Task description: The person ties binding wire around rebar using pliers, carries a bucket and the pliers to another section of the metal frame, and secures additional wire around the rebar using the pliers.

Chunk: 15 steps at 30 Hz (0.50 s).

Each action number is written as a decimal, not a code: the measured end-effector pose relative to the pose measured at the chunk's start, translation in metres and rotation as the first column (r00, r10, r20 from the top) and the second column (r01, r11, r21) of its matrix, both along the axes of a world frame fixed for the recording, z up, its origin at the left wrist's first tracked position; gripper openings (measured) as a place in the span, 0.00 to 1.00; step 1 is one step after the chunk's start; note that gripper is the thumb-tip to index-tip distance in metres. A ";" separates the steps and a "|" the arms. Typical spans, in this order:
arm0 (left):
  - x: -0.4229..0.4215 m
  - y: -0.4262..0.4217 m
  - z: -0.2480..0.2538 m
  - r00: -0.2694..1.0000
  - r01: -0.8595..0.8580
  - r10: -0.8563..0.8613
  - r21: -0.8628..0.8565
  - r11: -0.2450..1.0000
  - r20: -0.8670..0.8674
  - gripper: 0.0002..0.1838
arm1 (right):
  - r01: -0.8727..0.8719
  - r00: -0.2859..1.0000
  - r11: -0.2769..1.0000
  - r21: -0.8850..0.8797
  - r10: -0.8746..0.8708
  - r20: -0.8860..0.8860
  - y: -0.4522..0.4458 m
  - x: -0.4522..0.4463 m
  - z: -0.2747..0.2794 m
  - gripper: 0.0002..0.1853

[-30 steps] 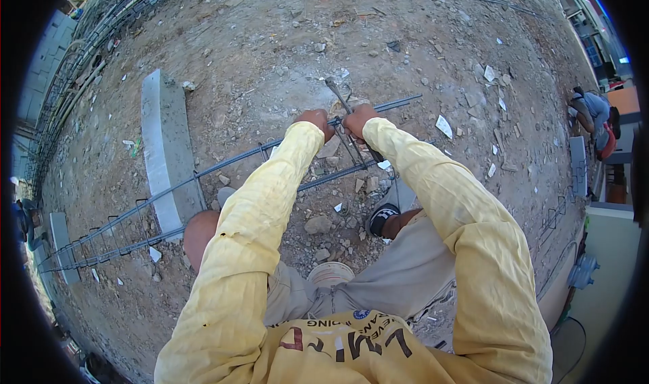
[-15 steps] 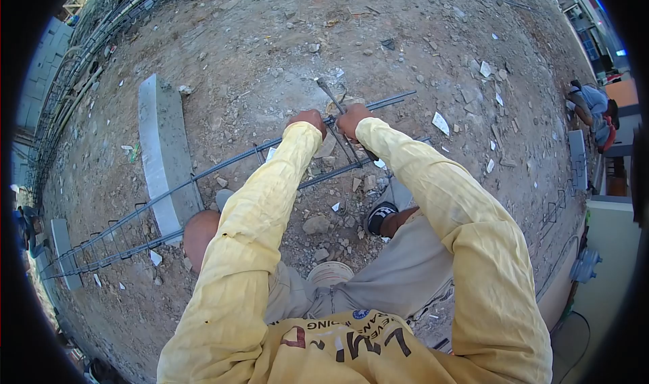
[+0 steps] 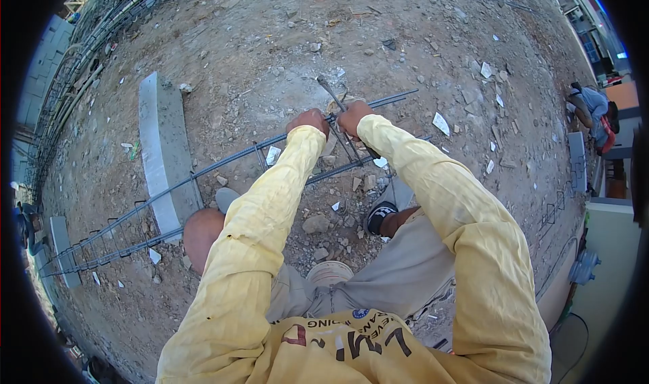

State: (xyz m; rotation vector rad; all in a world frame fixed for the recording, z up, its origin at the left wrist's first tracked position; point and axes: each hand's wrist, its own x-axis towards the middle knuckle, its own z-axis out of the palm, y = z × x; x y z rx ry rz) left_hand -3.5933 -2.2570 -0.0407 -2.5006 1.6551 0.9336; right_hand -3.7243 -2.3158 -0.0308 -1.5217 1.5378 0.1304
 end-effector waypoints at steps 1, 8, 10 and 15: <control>0.000 0.001 0.003 1.000 -0.006 0.006 -0.016 1.000 -0.020 0.17 | -0.021 1.000 0.999 -0.025 0.020 -0.009 0.000 0.000 -0.002 0.16; 0.018 -0.009 -0.043 0.923 -0.079 0.017 -0.147 0.986 -0.384 0.25 | -0.047 0.997 0.996 -0.070 0.042 -0.065 0.000 0.002 -0.016 0.15; 0.021 -0.007 -0.037 0.888 -0.066 -0.028 -0.186 0.980 -0.459 0.24 | -0.131 0.990 0.987 -0.097 0.124 -0.073 -0.004 0.002 -0.021 0.12; 0.009 0.015 -0.003 0.945 -0.067 -0.034 -0.295 0.953 -0.325 0.20 | -0.067 0.996 0.997 0.026 0.068 -0.052 0.003 0.002 0.022 0.09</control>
